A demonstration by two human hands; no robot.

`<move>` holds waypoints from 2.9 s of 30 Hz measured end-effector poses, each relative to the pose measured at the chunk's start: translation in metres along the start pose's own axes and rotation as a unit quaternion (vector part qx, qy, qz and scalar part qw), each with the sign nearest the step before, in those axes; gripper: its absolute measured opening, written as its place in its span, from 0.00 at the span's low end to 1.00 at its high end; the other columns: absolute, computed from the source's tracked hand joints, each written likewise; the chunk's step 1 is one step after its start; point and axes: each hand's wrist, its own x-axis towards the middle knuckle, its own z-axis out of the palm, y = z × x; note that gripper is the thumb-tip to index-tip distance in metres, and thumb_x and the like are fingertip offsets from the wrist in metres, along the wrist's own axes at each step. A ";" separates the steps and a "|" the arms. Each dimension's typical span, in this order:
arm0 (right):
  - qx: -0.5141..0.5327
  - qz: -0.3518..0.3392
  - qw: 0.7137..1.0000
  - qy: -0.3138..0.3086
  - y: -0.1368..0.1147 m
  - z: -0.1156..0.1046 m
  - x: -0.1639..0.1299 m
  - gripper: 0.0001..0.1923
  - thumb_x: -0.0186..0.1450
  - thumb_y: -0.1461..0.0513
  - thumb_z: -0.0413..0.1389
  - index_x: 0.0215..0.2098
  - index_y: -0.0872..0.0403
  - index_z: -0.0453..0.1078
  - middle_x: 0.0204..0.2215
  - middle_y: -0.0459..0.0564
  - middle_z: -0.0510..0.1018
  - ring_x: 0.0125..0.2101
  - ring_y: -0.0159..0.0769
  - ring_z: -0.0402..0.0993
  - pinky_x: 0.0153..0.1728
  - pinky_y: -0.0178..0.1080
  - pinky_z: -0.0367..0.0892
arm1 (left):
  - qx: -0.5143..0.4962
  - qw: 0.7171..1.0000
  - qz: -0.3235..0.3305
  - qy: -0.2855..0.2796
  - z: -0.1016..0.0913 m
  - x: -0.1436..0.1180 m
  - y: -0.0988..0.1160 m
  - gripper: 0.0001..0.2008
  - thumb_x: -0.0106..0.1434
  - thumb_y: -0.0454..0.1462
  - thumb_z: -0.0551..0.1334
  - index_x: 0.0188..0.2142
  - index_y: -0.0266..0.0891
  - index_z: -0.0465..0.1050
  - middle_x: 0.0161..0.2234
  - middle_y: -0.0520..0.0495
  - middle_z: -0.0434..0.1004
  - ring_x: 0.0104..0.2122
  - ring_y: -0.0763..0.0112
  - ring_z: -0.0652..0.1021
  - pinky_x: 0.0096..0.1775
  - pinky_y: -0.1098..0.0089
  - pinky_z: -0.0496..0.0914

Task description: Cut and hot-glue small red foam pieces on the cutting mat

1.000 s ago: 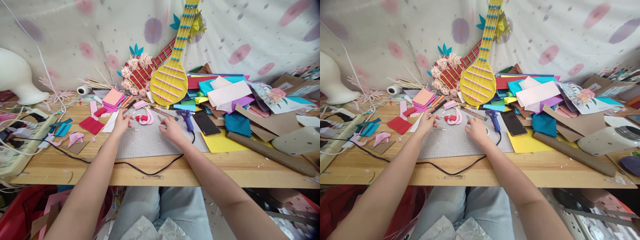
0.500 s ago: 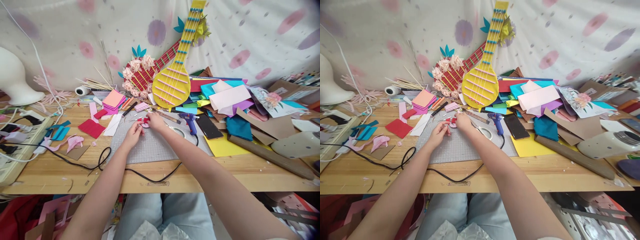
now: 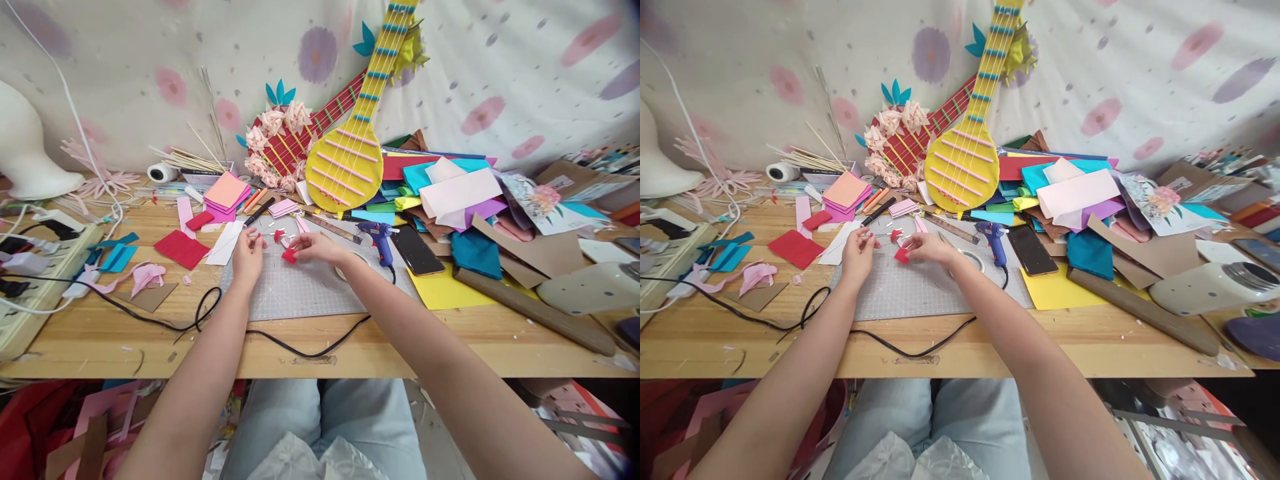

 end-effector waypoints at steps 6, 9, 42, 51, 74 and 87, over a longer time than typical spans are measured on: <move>-0.272 -0.023 0.947 0.171 0.001 0.004 -0.001 0.18 0.56 0.54 0.56 0.41 0.56 0.69 0.36 0.52 0.74 0.38 0.36 0.69 0.40 0.40 0.64 | -0.006 0.999 -0.012 0.037 -0.003 0.002 0.001 0.18 0.53 0.38 0.61 0.44 0.39 0.63 0.29 0.50 0.75 0.30 0.71 0.76 0.39 0.67 0.68; -0.414 -0.045 0.886 0.202 0.004 0.008 0.003 0.24 0.54 0.52 0.58 0.46 0.54 0.68 0.45 0.56 0.70 0.47 0.44 0.63 0.46 0.45 0.60 | 0.026 0.999 -0.007 0.017 -0.004 0.001 0.003 0.15 0.52 0.39 0.62 0.40 0.39 0.68 0.31 0.48 0.76 0.32 0.70 0.76 0.39 0.67 0.68; -0.456 -0.122 0.871 0.133 -0.016 -0.034 0.005 0.06 0.57 0.65 0.52 0.33 0.55 0.70 0.31 0.50 0.75 0.33 0.35 0.68 0.33 0.35 0.59 | 0.122 0.983 0.112 0.079 -0.020 0.001 0.011 0.12 0.57 0.37 0.57 0.40 0.40 0.74 0.37 0.47 0.76 0.38 0.69 0.74 0.45 0.67 0.65; -0.288 -0.084 0.935 0.191 0.021 0.002 -0.039 0.07 0.59 0.64 0.51 0.32 0.54 0.71 0.28 0.46 0.74 0.32 0.33 0.66 0.36 0.35 0.59 | 0.198 0.927 0.140 -0.287 -0.020 -0.014 0.029 0.09 0.48 0.45 0.65 0.24 0.42 0.74 0.30 0.47 0.74 0.37 0.64 0.73 0.43 0.63 0.66; -0.341 -0.155 0.886 0.273 0.007 0.027 -0.041 0.14 0.67 0.58 0.43 0.36 0.54 0.67 0.35 0.52 0.74 0.39 0.37 0.66 0.41 0.37 0.58 | 0.218 0.946 0.183 -0.157 0.019 -0.035 0.047 0.10 0.62 0.39 0.51 0.39 0.41 0.67 0.36 0.44 0.73 0.37 0.65 0.73 0.41 0.67 0.64; -0.460 -0.210 0.860 0.071 -0.002 0.052 -0.021 0.19 0.60 0.68 0.48 0.50 0.56 0.63 0.44 0.56 0.73 0.46 0.39 0.66 0.49 0.42 0.58 | 0.063 0.995 0.040 0.068 -0.010 -0.011 0.019 0.08 0.61 0.42 0.53 0.34 0.40 0.62 0.26 0.52 0.65 0.26 0.74 0.69 0.33 0.72 0.64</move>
